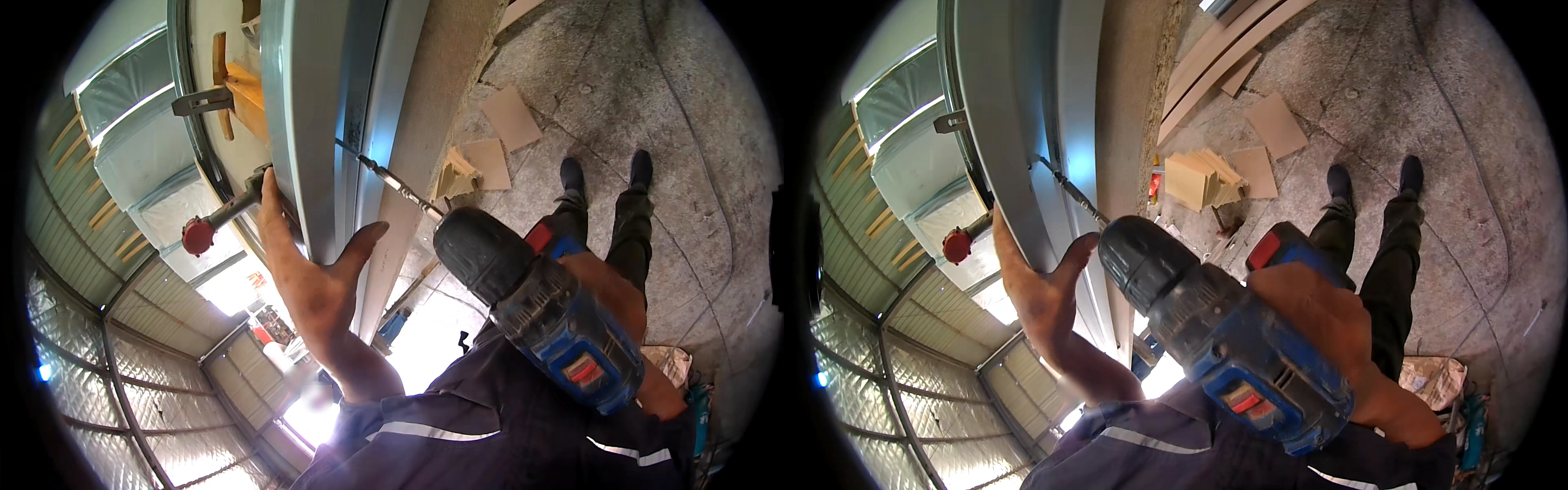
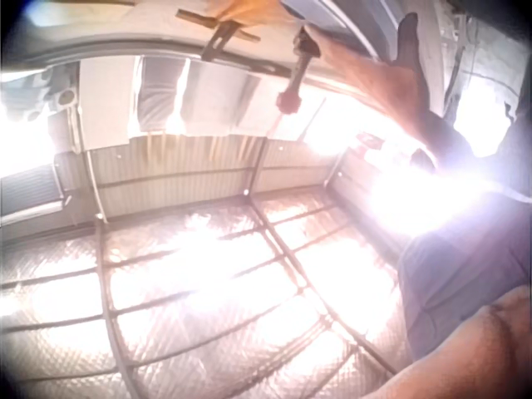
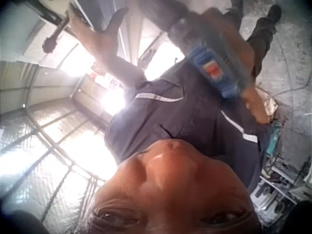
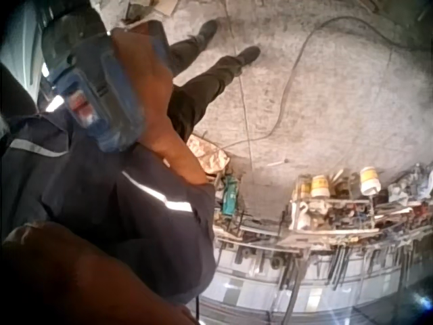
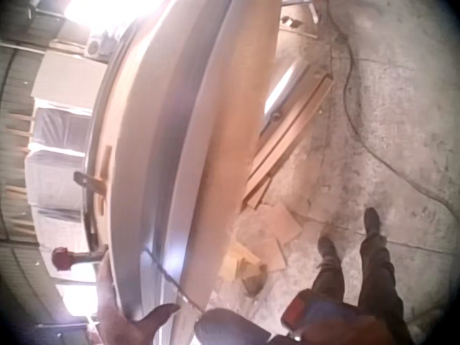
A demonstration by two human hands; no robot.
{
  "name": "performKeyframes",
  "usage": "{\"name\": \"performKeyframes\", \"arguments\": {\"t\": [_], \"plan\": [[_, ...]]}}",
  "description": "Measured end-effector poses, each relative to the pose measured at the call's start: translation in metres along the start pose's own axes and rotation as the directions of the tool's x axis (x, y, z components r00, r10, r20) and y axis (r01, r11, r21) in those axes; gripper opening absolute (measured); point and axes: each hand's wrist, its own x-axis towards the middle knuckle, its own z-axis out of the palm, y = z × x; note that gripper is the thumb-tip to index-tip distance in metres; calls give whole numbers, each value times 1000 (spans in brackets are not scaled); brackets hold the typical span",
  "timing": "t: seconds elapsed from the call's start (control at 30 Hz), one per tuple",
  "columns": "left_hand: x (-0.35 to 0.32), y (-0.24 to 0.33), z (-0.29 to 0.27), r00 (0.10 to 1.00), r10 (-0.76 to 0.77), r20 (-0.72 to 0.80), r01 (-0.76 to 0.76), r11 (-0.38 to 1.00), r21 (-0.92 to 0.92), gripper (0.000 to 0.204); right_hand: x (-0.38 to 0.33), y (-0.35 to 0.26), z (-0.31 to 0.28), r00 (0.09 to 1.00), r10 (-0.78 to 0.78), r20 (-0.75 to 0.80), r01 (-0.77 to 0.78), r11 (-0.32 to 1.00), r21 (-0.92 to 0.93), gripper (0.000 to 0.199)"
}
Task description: The person uses a cordless drill to drive screws into a metal frame structure. They repeatedly position a flat panel against the frame and secure it with screws, moving between different sections of the assembly.
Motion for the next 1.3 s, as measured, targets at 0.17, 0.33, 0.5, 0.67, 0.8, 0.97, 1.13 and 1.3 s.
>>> {"name": "performKeyframes", "arguments": {"t": [0.17,0.33,0.5,0.67,0.8,0.97,1.13,1.3], "plan": [[3,3,5,998,-58,-20,56,994,-95,93,-5,-5,4,1000,24,-14,-24,998,-58,50],[4,0,5,998,-61,-27,57,990,-131,94,-10,-7,4,997,75,15,-68,952,-299,30],[4,-2,8,995,-93,-30,86,977,-193,95,2,-8,3,999,-25,-20,19,967,-253,40],[4,-5,7,996,-82,-34,76,984,-160,95,2,-8,-2,998,34,59,-22,981,-191,42],[7,4,6,995,-97,-18,94,985,-143,94,1,2,-1,998,-58,15,59,995,-82,57],[7,0,4,990,-137,-17,132,976,-176,94,4,-3,16,987,-79,-143,58,988,-142,60],[2,-1,12,987,-156,-48,145,973,-180,95,-9,-19,-11,905,405,129,-357,888,-289,38],[4,-3,7,989,-134,-59,121,976,-181,95,-5,-34,-8,936,308,171,-146,781,-608,43]]}}
